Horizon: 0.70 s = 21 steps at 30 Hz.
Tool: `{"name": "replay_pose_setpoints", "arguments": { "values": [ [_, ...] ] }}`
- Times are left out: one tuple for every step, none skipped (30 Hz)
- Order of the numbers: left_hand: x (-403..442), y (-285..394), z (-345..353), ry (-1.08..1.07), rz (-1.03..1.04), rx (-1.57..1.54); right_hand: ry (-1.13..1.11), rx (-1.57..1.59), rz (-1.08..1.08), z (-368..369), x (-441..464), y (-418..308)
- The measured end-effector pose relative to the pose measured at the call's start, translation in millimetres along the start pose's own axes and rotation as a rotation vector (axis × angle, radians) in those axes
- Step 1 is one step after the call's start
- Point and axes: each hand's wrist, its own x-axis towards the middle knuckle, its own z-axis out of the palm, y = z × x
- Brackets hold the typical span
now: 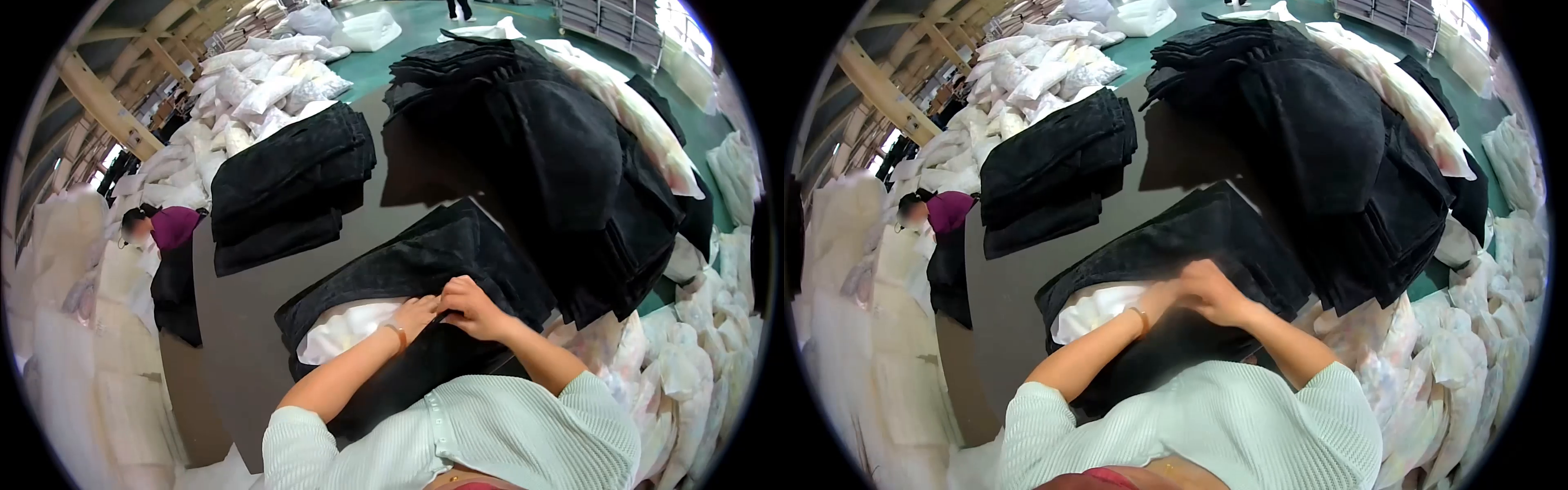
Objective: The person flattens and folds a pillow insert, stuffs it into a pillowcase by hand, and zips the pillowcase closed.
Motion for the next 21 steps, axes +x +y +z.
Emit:
{"name": "replay_pose_setpoints", "arguments": {
  "values": [
    [2.5,3.2,0.2,-0.006,-0.002,-0.005,-0.068,0.16,0.078,-4.5,1.2,5.2],
    [9.8,5.8,1.6,0.049,-0.028,0.013,-0.135,0.315,0.157,-11.3,1.6,11.7],
    [17.8,7.1,-0.2,0.107,-0.053,0.036,-0.087,0.369,0.215,-16.5,-1.5,21.3],
    [27.9,13.8,-18.8,0.112,-0.047,0.043,0.058,0.447,0.379,-22.2,-4.0,21.3],
    [35.9,23.2,-37.0,0.164,-0.074,0.039,0.175,0.265,0.438,-27.1,-5.6,29.2],
    [41.9,28.7,-48.0,0.213,-0.104,0.031,0.289,0.084,0.496,-28.7,-8.9,39.1],
    [49.4,19.3,-41.9,0.322,0.046,0.13,0.341,-0.141,0.549,-25.4,-15.4,52.7],
    [53.1,15.1,-33.4,0.323,0.043,0.129,0.391,-0.366,0.6,-19.8,-23.3,65.1],
    [55.2,15.0,-27.5,0.205,0.031,0.132,0.339,-0.319,0.743,-17.4,-27.4,71.6],
    [57.9,13.3,-21.0,0.09,0.019,0.137,0.338,-0.32,0.74,-19.2,-25.8,73.2],
    [57.3,11.0,-9.3,0.234,0.085,0.123,0.273,-0.257,0.819,-22.7,-23.3,74.5],
    [56.1,11.3,-3.2,0.232,0.071,0.081,0.209,-0.19,0.899,-24.1,-21.6,76.5],
    [54.8,11.5,2.8,0.262,0.085,0.036,0.178,-0.189,0.877,-24.4,-23.3,82.5],
    [52.9,6.5,6.3,0.279,0.098,-0.006,0.185,-0.17,0.881,-23.8,-24.6,86.6],
    [52.2,6.0,3.5,0.268,0.095,-0.004,0.219,-0.228,0.834,-25.2,-27.8,85.8],
    [52.4,7.0,-2.8,0.138,0.038,-0.012,0.252,-0.289,0.781,-27.5,-26.2,80.6],
    [55.6,4.9,-7.6,0.017,-0.019,-0.018,0.192,-0.35,0.735,-31.8,-23.6,71.9],
    [59.3,0.8,-6.3,0.019,-0.026,-0.017,0.177,-0.418,0.614,-28.8,-24.2,69.5],
    [62.3,-2.5,-3.1,-0.015,-0.019,0.042,0.158,-0.453,0.588,-25.5,-22.1,66.7],
    [64.9,-5.2,-0.6,-0.048,-0.007,0.101,0.141,-0.492,0.562,-22.6,-19.5,64.4],
    [67.0,-0.5,-7.0,-0.106,-0.031,0.119,0.145,-0.519,0.558,-21.8,-17.3,68.5]
  ]
}}
